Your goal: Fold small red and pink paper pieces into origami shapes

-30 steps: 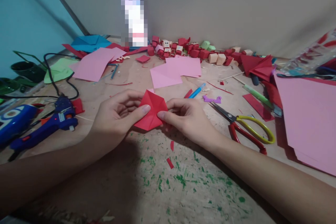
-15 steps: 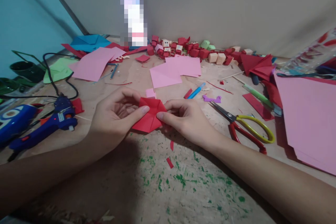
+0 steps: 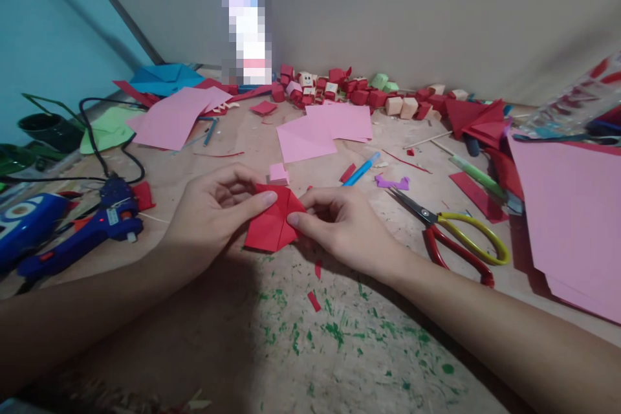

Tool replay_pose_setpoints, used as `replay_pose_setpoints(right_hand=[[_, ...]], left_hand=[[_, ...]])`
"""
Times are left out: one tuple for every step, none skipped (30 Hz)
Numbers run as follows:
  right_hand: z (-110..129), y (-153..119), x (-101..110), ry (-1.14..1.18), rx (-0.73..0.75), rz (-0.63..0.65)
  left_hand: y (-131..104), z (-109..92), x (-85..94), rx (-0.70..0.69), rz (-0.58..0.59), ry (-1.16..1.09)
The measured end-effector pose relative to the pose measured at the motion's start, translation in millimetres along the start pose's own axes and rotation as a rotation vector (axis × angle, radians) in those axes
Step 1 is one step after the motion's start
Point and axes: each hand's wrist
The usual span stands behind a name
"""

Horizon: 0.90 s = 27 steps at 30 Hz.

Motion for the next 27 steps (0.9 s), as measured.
replay_pose_setpoints(right_hand=[[0, -1, 0, -0.027, 0.002, -0.002], [1, -1, 0, -0.045, 0.0, 0.004], [1, -1, -1, -0.048, 0.0, 0.006], [1, -2, -1, -0.034, 0.001, 0.004], [1, -2, -1, -0.011, -0.002, -0.001], [1, -1, 0, 0.015, -0.008, -0.005], [0, -1, 0, 0.041, -0.013, -0.009], [0, -1, 0, 0.064, -0.017, -0.009], [-1, 0, 1, 0.085, -0.02, -0.007], [-1, 0, 1, 0.102, -0.023, -0.003], [-1, 0, 1, 0.115, -0.02, -0.003], [-1, 0, 1, 0.116, -0.018, -0.003], [-1, 0, 2, 0.112, -0.022, -0.004], [-1, 0, 1, 0.106, -0.026, -0.005], [-1, -1, 1, 0.101, -0.027, -0.006], [0, -1, 1, 0.098, -0.027, -0.004], [0, -1, 1, 0.097, -0.024, 0.0], [-1, -1, 1, 0.098, -0.018, 0.003], [-1, -1, 1, 0.098, -0.009, 0.005], [-2, -1, 1, 0.097, -0.005, 0.009], [-3, 0, 1, 0.099, -0.002, 0.011], [-3, 0, 1, 0.101, -0.002, 0.012], [-3, 0, 1, 0.101, -0.004, 0.012], [-3, 0, 1, 0.099, -0.004, 0.013], [-3, 0, 1, 0.094, -0.003, 0.014], [-2, 0, 1, 0.085, 0.0, 0.015], [-1, 0, 1, 0.072, 0.005, 0.013]], left_hand=[[0, 0, 0.1, -0.01, -0.01, 0.019], [0, -1, 0.2, -0.031, -0.014, 0.045], [-1, -2, 0.2, -0.067, -0.01, 0.081], [-2, -4, 0.3, -0.119, -0.001, 0.124], [-3, -5, 0.4, -0.184, 0.014, 0.177], [-5, -7, 0.6, -0.258, 0.032, 0.234], [-6, -9, 0.9, -0.335, 0.052, 0.289], [-7, -10, 1.2, -0.406, 0.071, 0.336], [-8, -11, 1.5, -0.462, 0.089, 0.37], [-8, -11, 1.6, -0.49, 0.104, 0.391], [-8, -11, 1.6, -0.491, 0.11, 0.394], [-8, -11, 1.4, -0.471, 0.11, 0.382], [-8, -10, 1.0, -0.431, 0.107, 0.36], [-8, -9, 0.5, -0.381, 0.099, 0.329], [-8, -8, -0.1, -0.332, 0.09, 0.293], [-8, -7, -0.7, -0.289, 0.082, 0.255], [-8, -6, -1.3, -0.25, 0.078, 0.22], [-8, -5, -1.7, -0.214, 0.079, 0.189], [-8, -4, -2.0, -0.186, 0.079, 0.16], [-8, -4, -2.1, -0.163, 0.081, 0.136], [-9, -4, -2.0, -0.143, 0.086, 0.117], [-9, -4, -1.8, -0.127, 0.094, 0.104], [-8, -4, -1.6, -0.116, 0.1, 0.093], [-8, -4, -1.3, -0.105, 0.106, 0.083], [-8, -5, -1.1, -0.094, 0.111, 0.073], [-8, -6, -0.9, -0.084, 0.115, 0.064], [-7, -6, -0.8, -0.075, 0.116, 0.055]])
Point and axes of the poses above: each hand's wrist, its own y-axis towards the middle knuckle, its own x-axis out of the back of the hand, z = x × y, and after that the axes turned 2 degrees about -x, right-handed
